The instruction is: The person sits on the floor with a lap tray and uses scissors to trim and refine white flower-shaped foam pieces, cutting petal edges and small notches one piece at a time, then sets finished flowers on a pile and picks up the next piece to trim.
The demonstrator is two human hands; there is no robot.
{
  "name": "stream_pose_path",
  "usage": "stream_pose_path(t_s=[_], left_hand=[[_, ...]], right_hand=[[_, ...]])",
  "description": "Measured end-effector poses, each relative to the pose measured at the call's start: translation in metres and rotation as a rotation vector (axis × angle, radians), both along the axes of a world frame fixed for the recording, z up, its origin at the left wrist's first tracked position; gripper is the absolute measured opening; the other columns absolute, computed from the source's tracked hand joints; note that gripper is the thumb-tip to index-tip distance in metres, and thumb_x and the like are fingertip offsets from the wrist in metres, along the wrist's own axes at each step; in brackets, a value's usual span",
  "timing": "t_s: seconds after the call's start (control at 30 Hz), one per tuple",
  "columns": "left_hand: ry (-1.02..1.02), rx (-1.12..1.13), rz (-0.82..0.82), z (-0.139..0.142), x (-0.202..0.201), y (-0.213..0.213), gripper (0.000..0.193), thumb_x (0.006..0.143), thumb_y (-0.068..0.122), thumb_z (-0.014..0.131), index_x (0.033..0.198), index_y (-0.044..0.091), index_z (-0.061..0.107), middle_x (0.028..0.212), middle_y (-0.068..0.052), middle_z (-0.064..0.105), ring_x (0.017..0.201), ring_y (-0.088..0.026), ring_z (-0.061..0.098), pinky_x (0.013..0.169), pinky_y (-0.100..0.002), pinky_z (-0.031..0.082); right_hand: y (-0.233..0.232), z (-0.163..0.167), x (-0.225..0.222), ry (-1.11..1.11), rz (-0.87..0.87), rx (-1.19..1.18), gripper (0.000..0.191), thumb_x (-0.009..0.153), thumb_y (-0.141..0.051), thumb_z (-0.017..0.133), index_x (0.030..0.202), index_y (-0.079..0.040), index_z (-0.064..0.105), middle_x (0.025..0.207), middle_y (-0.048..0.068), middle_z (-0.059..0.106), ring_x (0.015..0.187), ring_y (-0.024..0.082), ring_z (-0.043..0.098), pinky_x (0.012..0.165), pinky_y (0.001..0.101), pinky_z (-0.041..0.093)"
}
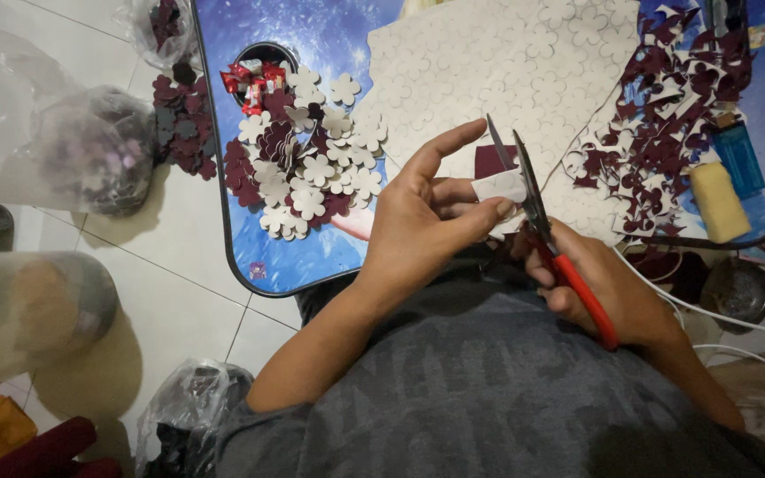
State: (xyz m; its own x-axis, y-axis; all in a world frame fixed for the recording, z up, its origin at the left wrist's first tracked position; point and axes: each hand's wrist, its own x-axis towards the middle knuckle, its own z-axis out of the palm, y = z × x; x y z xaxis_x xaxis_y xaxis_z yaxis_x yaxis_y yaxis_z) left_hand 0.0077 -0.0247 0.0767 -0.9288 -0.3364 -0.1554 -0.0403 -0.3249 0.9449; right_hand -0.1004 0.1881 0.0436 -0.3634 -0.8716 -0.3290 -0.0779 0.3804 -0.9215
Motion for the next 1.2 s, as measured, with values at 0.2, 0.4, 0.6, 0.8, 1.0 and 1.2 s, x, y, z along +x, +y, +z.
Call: stream_pose_path(t_s=[0.2,0.4,0.6,0.8,1.0,1.2], left_hand=[[0.001,-0.019,-0.001,-0.001,0.000,0.000,0.073,0.091,0.000,0.075,0.156,0.001,0.042,0.095,-0.010,0.077,0.089,-0.009,0.073,0.077,-0.021,0.059],[-0.006,-0.047,-0.001,0.000,-0.001,0.000,0.072,0.091,0.002,0.076,0.156,0.002,0.043,0.094,-0.009,0.078,0.089,-0.010,0.075,0.078,-0.021,0.060],[-0.005,-0.016,0.003,-0.002,-0.001,0.000,0.072,0.091,0.002,0.076,0.156,0.001,0.043,0.092,-0.008,0.077,0.086,-0.009,0.073,0.075,-0.021,0.059],[-0.001,0.000,0.013,-0.006,-0.002,-0.002,0.073,0.091,0.002,0.076,0.155,0.001,0.042,0.093,-0.007,0.075,0.086,-0.010,0.073,0.073,-0.022,0.060],[0.008,-0.018,0.054,-0.008,-0.001,-0.002,0.070,0.094,0.002,0.074,0.156,0.000,0.042,0.100,-0.009,0.076,0.093,-0.013,0.075,0.079,-0.025,0.064],[0.003,-0.038,0.090,-0.009,-0.004,-0.002,0.069,0.094,0.002,0.073,0.155,-0.001,0.042,0.098,-0.011,0.075,0.086,-0.013,0.074,0.064,-0.022,0.057]], right_hand=[[-0.001,-0.005,-0.003,0.060,0.029,0.003,0.105,0.066,-0.099,0.043,0.111,-0.005,0.057,0.070,-0.001,0.051,0.060,0.010,0.050,0.053,0.0275,0.044],[0.001,-0.004,-0.002,0.058,0.025,0.016,0.106,0.066,-0.100,0.042,0.114,-0.006,0.056,0.070,-0.002,0.051,0.059,0.010,0.050,0.052,0.0277,0.044],[0.003,-0.011,-0.004,0.079,0.009,0.034,0.105,0.063,-0.099,0.046,0.109,-0.005,0.059,0.068,0.001,0.054,0.060,0.012,0.053,0.054,0.0290,0.045],[0.007,-0.019,-0.005,0.052,-0.011,0.012,0.105,0.063,-0.101,0.046,0.103,-0.005,0.059,0.071,0.000,0.057,0.063,0.011,0.056,0.057,0.0276,0.048],[0.008,-0.021,-0.006,0.005,0.003,0.062,0.102,0.061,-0.101,0.045,0.099,-0.008,0.059,0.066,-0.001,0.054,0.058,0.010,0.052,0.053,0.0273,0.044],[0.007,-0.024,0.000,-0.078,-0.054,0.062,0.098,0.061,-0.099,0.050,0.094,-0.008,0.058,0.066,-0.002,0.052,0.054,0.010,0.053,0.048,0.0255,0.046]])
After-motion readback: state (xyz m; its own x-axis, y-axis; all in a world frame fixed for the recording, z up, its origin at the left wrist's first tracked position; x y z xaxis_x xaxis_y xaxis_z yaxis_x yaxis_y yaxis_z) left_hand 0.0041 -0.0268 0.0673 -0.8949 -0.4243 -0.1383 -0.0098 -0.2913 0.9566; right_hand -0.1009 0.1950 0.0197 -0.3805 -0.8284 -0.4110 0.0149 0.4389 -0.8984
